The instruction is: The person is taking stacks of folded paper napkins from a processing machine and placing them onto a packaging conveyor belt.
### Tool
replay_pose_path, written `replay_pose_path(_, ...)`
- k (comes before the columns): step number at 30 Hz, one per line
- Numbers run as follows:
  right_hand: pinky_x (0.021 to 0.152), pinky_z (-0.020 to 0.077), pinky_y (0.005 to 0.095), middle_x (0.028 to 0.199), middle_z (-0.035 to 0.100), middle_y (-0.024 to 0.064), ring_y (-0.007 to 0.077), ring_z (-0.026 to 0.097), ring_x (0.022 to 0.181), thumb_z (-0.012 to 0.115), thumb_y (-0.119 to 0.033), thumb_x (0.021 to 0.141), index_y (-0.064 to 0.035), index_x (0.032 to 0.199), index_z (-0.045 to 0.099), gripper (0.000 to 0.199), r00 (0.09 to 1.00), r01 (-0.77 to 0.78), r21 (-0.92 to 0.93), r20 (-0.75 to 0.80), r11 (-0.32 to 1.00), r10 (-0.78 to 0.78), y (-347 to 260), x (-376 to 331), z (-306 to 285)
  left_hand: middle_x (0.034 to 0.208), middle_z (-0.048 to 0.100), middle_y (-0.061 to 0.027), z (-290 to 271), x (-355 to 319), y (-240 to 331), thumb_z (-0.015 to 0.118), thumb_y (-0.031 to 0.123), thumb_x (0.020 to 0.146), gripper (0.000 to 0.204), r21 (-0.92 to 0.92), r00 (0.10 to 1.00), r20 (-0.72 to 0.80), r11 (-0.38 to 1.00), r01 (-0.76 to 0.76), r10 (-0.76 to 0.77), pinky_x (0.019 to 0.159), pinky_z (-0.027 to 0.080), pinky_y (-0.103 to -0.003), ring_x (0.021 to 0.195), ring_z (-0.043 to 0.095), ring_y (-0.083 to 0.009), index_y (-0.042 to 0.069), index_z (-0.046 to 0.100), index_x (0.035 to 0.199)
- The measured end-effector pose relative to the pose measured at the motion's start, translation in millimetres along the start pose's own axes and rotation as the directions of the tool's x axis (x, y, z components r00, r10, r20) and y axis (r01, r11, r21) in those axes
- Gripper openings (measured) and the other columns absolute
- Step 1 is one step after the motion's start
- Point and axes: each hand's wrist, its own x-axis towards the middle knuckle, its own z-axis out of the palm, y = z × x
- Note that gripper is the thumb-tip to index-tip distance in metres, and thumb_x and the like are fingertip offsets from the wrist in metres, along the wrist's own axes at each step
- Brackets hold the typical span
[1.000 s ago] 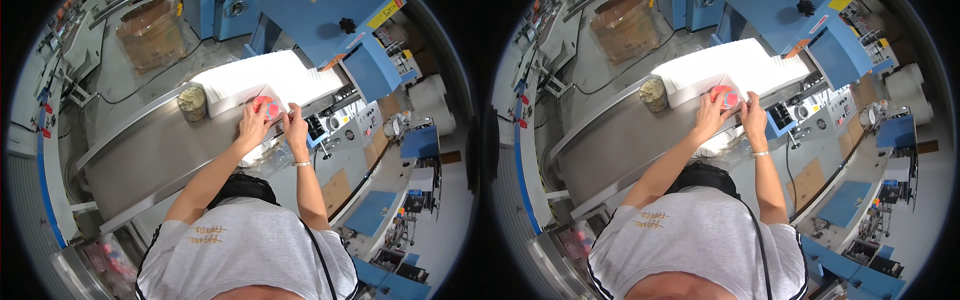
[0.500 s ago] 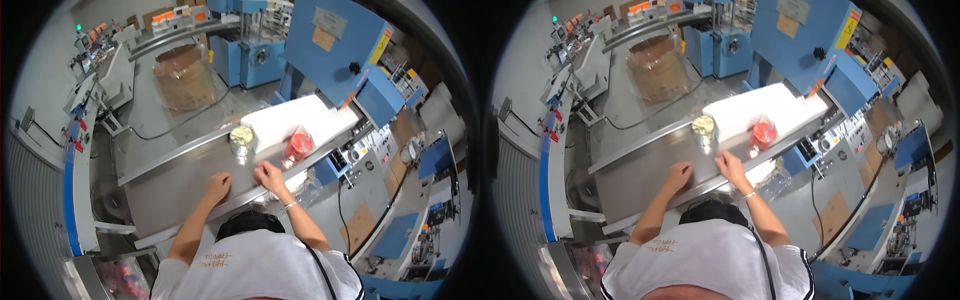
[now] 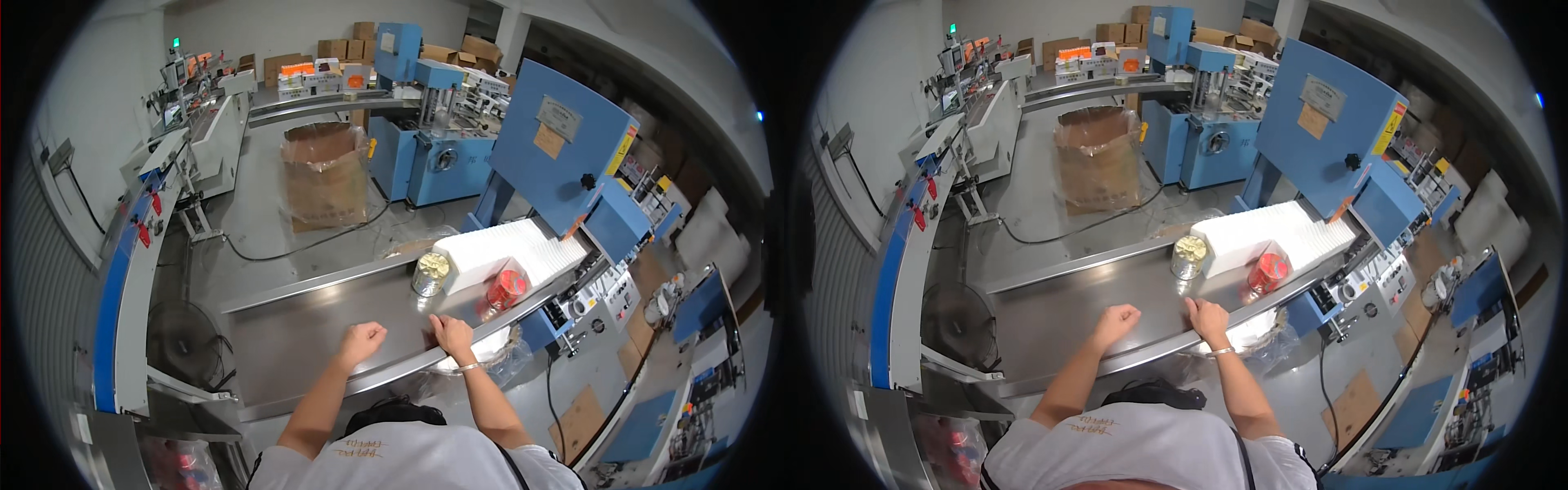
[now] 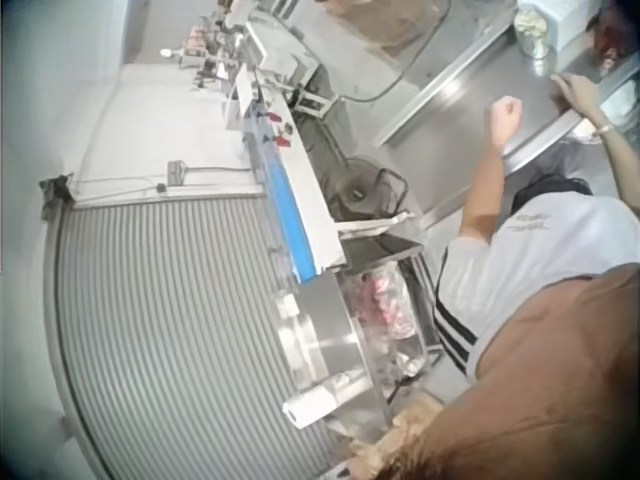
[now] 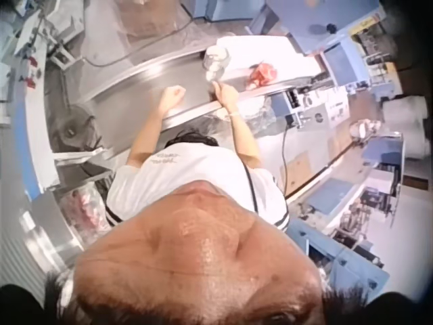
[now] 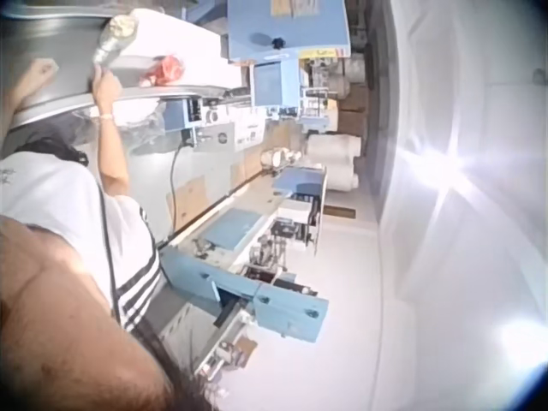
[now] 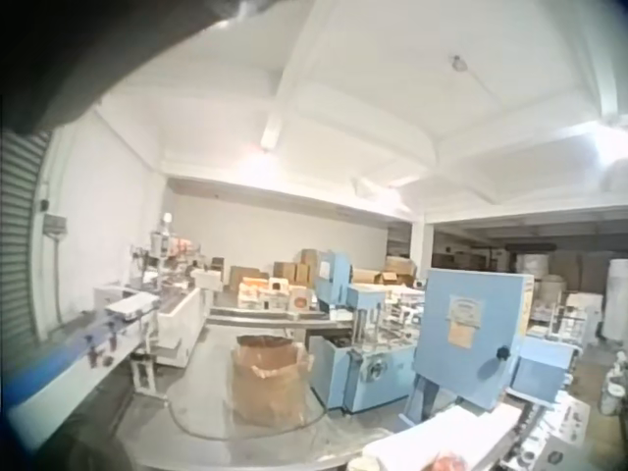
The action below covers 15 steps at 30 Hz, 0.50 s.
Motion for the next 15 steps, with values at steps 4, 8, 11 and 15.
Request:
replay_pose_path(4, 0.067, 0.0502, 0.0473, 0.074, 0.065, 0.0197, 0.038, 0.064, 0.074, 0.049, -0.047, 0.09, -0.008, 0.079, 0.068, 0.045, 1.0, -0.007, -0.052, 0.001, 0.999, 0.007, -3, 1, -3, 0.066, 0.066, -0.0084, 3, 1, -11, 0.064, 0.03, 0.083, 0.023, 0.068, 0.998, 0.066, 0.998, -0.011, 0.006, 0.058, 0.049, -0.033, 0.059, 0.064, -0.0207, 0.008, 0.069, 0.086)
replay_pose_path(8, 0.068, 0.0508, 0.0463, 0.075, 0.066, 0.0196, 0.038, 0.064, 0.075, 0.052, -0.045, 0.089, -0.0078, 0.08, 0.069, 0.041, 1.0, -0.018, -0.051, -0.003, 0.999, 0.017, -6, 4, -5, 0.066, 0.066, -0.007, 7, 6, -27, 0.063, 0.029, 0.084, 0.023, -0.01, 0.996, 0.091, 1.0, -0.002, 0.003, 0.057, 0.049, -0.032, 0.058, 0.063, -0.0177, 0.007, 0.069, 0.086)
replay_pose_path(11, 0.069, 0.0504, 0.0457, 0.077, 0.066, 0.0182, 0.037, 0.064, 0.077, 0.05, -0.048, 0.088, -0.01, 0.078, 0.069, 0.043, 0.998, -0.068, -0.067, -0.009, 0.995, 0.068, -7, 3, -2, 0.065, 0.066, -0.0048, 8, 4, -27, 0.062, 0.028, 0.085, 0.022, -0.066, 0.986, 0.156, 0.995, 0.075, -0.064, 0.057, 0.048, -0.03, 0.058, 0.062, -0.0144, 0.006, 0.069, 0.085)
replay_pose_path(15, 0.068, 0.0502, 0.0459, 0.076, 0.066, 0.0185, 0.0372, 0.064, 0.076, 0.052, -0.046, 0.088, -0.0091, 0.079, 0.069, 0.042, 0.997, -0.079, -0.063, -0.016, 0.995, 0.079, -6, 3, 0, 0.066, 0.065, -0.0019, 8, 7, -27, 0.062, 0.026, 0.086, 0.022, -0.106, 0.981, 0.181, 0.991, 0.085, -0.065, 0.056, 0.046, -0.027, 0.058, 0.059, -0.0098, 0.005, 0.068, 0.086)
